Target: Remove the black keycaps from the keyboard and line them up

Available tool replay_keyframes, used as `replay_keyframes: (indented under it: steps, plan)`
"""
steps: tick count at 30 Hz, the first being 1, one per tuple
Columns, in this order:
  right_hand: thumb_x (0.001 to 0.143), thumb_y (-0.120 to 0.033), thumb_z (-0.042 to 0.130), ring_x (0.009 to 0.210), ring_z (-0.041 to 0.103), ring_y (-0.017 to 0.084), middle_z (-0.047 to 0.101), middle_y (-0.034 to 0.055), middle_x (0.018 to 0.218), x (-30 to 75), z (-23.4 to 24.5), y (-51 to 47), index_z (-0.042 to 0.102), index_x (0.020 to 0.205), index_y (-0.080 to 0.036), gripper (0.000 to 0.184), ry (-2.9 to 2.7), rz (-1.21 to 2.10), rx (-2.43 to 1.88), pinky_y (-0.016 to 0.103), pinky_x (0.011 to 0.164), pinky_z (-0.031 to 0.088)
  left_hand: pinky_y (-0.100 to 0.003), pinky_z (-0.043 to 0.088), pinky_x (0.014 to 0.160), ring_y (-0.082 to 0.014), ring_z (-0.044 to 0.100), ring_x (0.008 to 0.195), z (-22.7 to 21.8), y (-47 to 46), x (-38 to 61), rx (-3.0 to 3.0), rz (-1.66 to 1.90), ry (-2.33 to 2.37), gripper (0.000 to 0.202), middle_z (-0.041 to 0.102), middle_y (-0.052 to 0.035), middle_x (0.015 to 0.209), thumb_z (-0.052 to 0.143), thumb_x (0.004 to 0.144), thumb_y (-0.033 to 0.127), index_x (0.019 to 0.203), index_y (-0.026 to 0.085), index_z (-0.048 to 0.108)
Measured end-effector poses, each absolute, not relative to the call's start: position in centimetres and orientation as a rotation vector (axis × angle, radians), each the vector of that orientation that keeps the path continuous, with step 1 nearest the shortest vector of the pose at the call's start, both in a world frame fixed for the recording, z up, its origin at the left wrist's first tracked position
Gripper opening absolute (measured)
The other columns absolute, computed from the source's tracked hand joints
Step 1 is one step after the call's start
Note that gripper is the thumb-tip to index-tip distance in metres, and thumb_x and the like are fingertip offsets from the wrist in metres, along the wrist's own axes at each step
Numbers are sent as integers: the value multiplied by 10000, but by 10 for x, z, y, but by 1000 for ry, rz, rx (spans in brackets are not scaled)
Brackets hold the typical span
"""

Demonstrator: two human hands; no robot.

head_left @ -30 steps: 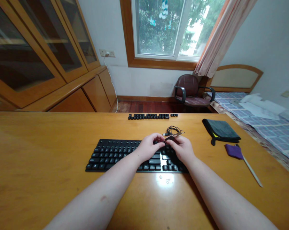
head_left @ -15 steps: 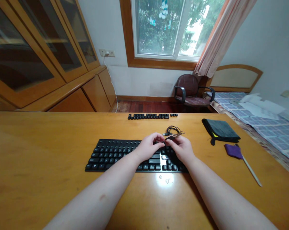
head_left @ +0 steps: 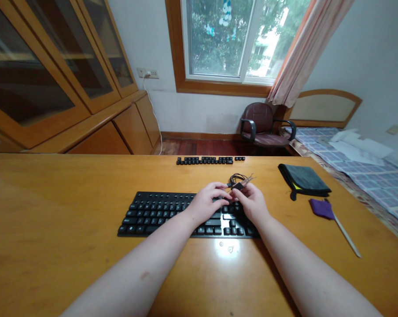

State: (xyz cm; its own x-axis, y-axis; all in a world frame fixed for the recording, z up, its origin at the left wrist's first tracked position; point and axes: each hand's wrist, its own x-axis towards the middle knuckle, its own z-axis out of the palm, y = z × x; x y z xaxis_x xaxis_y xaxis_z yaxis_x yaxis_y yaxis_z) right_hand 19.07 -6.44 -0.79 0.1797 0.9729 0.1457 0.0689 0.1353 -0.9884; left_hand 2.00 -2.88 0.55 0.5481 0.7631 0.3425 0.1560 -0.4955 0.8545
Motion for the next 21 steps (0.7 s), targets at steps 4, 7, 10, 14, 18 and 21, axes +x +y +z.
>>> replay_keyframes:
  steps: [4,7,10,14,18,21]
  plan:
    - [751,-360,623,741,638,189,664,52,779,190,-4,-66,587,801,-174,197,-1133,821,-1183,345,742,506,-349,448,915,-187,595,957,4,-26,21,1675,987,779,132,648,-59,992,641,722,181,844,184,693]
    - [809,-301,534,733,627,173,632,37,805,192,-4,-67,562,879,-191,133,-1127,791,-1068,372,785,488,-337,495,831,-178,634,834,4,-23,22,1432,957,820,189,692,-46,858,669,680,186,866,154,676]
    - [810,-219,471,706,583,165,588,21,763,194,-4,-70,558,881,-208,113,-1246,673,-1087,361,749,476,-331,504,807,-175,640,799,4,-23,22,1349,942,822,241,701,-39,857,715,611,185,845,148,672]
    - [747,-174,504,799,550,196,560,32,799,197,1,-73,598,831,-213,132,-1536,453,-1164,364,762,450,-328,496,813,-171,633,801,3,-25,23,1387,901,783,258,697,-30,828,757,560,208,795,149,666]
    - [732,-221,599,793,562,202,586,45,805,196,6,-75,624,856,-221,126,-1675,400,-1145,365,747,467,-298,495,751,-140,612,724,1,-26,23,1383,872,753,287,658,-4,744,782,526,197,761,138,628]
    - [723,-258,645,873,587,217,638,64,887,195,5,-74,658,902,-237,181,-1730,416,-1120,377,797,477,-265,483,694,-116,584,679,-1,-25,23,1362,878,747,306,619,17,703,788,515,189,748,140,595]
